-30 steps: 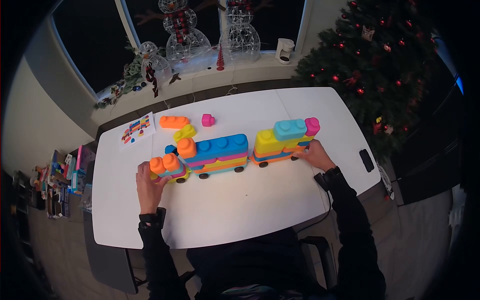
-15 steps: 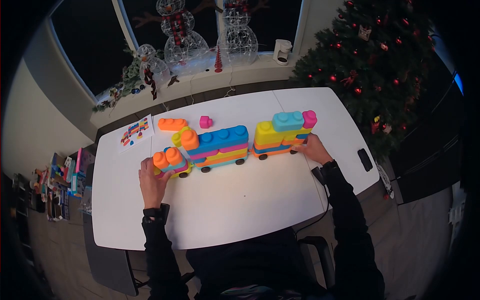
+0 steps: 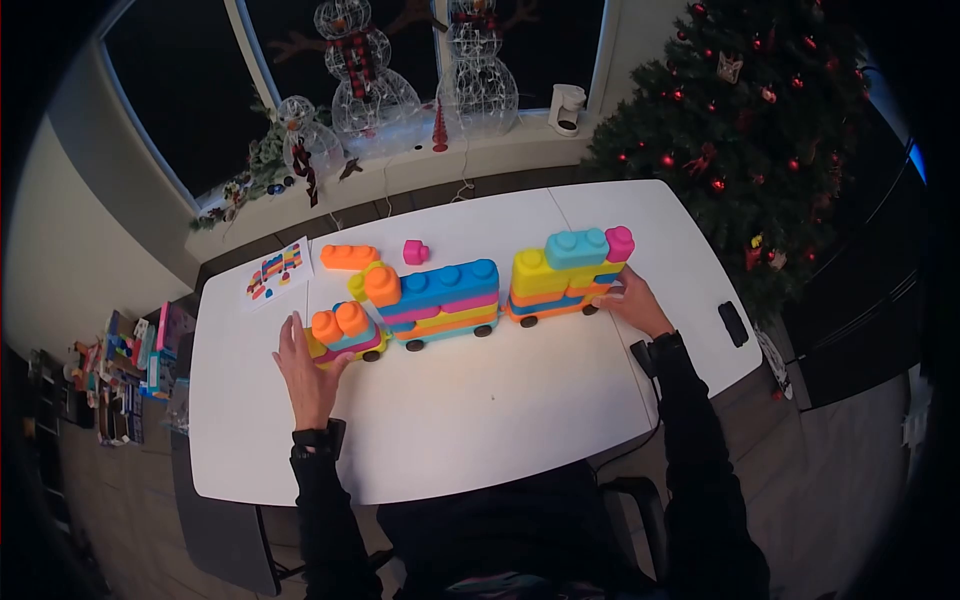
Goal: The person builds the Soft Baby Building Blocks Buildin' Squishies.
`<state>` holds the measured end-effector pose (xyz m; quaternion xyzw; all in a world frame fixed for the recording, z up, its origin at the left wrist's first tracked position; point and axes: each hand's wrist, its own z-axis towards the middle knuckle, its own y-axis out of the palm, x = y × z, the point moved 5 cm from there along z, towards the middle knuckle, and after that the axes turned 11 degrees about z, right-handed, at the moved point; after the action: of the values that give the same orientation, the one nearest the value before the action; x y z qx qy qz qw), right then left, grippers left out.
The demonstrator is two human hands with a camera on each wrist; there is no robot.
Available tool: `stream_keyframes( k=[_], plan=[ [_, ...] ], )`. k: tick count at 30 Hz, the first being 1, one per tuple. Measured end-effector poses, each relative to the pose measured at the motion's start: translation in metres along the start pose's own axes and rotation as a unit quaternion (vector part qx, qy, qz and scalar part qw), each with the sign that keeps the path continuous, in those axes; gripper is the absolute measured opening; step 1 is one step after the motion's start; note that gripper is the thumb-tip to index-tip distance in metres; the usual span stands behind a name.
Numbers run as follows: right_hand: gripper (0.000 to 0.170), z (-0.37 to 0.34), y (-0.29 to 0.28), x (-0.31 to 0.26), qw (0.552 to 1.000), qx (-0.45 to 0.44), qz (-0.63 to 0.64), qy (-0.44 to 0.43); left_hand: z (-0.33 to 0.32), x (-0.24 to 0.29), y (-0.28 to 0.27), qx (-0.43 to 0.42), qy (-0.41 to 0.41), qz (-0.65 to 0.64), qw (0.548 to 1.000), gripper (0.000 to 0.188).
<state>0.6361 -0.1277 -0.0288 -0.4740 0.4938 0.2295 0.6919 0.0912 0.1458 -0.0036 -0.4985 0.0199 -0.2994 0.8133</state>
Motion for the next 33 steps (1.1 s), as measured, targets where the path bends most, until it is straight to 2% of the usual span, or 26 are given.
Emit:
stream_keyframes(
  k=[2, 3, 4, 5, 7, 8, 9, 11, 13, 14, 16, 17, 19, 21, 23, 27, 29, 30, 32, 33],
  plan=[
    [0.056, -0.015, -0.017, 0.003, 0.984, 0.141, 0.076, -0.073, -0.013, -0.003, -0.014, 0.025, -0.011, -0.036, 0.999, 0.11],
    [0.056, -0.024, -0.015, 0.006, 0.985, 0.14, 0.075, -0.075, -0.021, -0.005, -0.024, 0.048, -0.025, -0.072, 0.996, 0.113],
    [0.047, -0.038, -0.016, 0.008, 0.97, 0.181, 0.15, -0.065, -0.031, 0.003, -0.041, 0.053, -0.043, -0.131, 0.989, 0.093],
    [0.041, -0.055, -0.016, 0.008, 0.947, 0.222, 0.224, -0.053, -0.042, 0.014, -0.05, 0.056, -0.044, -0.131, 0.989, 0.093],
    [0.035, -0.089, 0.015, -0.022, 0.929, 0.182, 0.318, -0.061, -0.069, 0.026, -0.055, 0.029, -0.091, -0.363, 0.927, 0.049],
    [0.037, -0.103, 0.037, -0.034, 0.929, 0.139, 0.339, -0.06, -0.086, 0.026, -0.047, -0.022, -0.102, -0.411, 0.905, 0.039],
    [0.042, -0.114, 0.06, -0.043, 0.927, 0.097, 0.358, -0.06, -0.104, 0.026, -0.035, -0.073, -0.111, -0.457, 0.879, 0.046],
    [0.043, -0.131, 0.105, -0.05, 0.928, 0.037, 0.367, -0.04, -0.131, 0.041, -0.011, -0.172, -0.092, -0.569, 0.799, 0.056],
    [0.047, -0.139, 0.15, -0.049, 0.895, -0.027, 0.445, -0.006, -0.145, 0.064, 0.004, -0.21, -0.11, -0.623, 0.746, 0.056],
    [0.049, -0.141, 0.167, -0.052, 0.883, -0.048, 0.466, -0.004, -0.149, 0.074, 0.01, -0.21, -0.108, -0.623, 0.745, 0.056],
    [0.055, -0.145, 0.199, -0.066, 0.85, -0.065, 0.522, 0.023, -0.157, 0.084, 0.025, -0.215, -0.177, -0.694, 0.664, 0.052],
    [0.055, -0.148, 0.208, -0.063, 0.85, -0.065, 0.522, 0.023, -0.159, 0.084, 0.029, -0.215, -0.177, -0.693, 0.664, 0.052],
    [0.056, -0.149, 0.23, -0.056, 0.811, -0.124, 0.57, 0.044, -0.162, 0.089, 0.035, -0.273, -0.169, -0.691, 0.647, 0.049],
    [0.057, -0.149, 0.239, -0.05, 0.811, -0.123, 0.57, 0.058, -0.163, 0.09, 0.037, -0.276, -0.182, -0.674, 0.661, 0.051],
    [0.059, -0.145, 0.24, -0.049, 0.802, -0.139, 0.578, 0.064, -0.164, 0.088, 0.043, -0.302, -0.162, -0.637, 0.691, 0.055],
    [0.059, -0.141, 0.239, -0.047, 0.789, -0.126, 0.597, 0.07, -0.167, 0.086, 0.049, -0.304, -0.167, -0.644, 0.682, 0.056],
    [0.059, -0.143, 0.241, -0.044, 0.798, -0.129, 0.586, 0.055, -0.169, 0.086, 0.05, -0.313, -0.157, -0.608, 0.712, 0.056],
    [0.059, -0.144, 0.241, -0.042, 0.798, -0.128, 0.586, 0.055, -0.17, 0.086, 0.051, -0.313, -0.157, -0.608, 0.712, 0.056],
    [0.058, -0.144, 0.241, -0.044, 0.81, -0.122, 0.571, 0.053, -0.167, 0.087, 0.045, -0.305, -0.146, -0.569, 0.749, 0.054],
    [0.058, -0.143, 0.242, -0.045, 0.809, -0.126, 0.572, 0.052, -0.165, 0.089, 0.043, -0.302, -0.147, -0.568, 0.751, 0.054]
  ],
)
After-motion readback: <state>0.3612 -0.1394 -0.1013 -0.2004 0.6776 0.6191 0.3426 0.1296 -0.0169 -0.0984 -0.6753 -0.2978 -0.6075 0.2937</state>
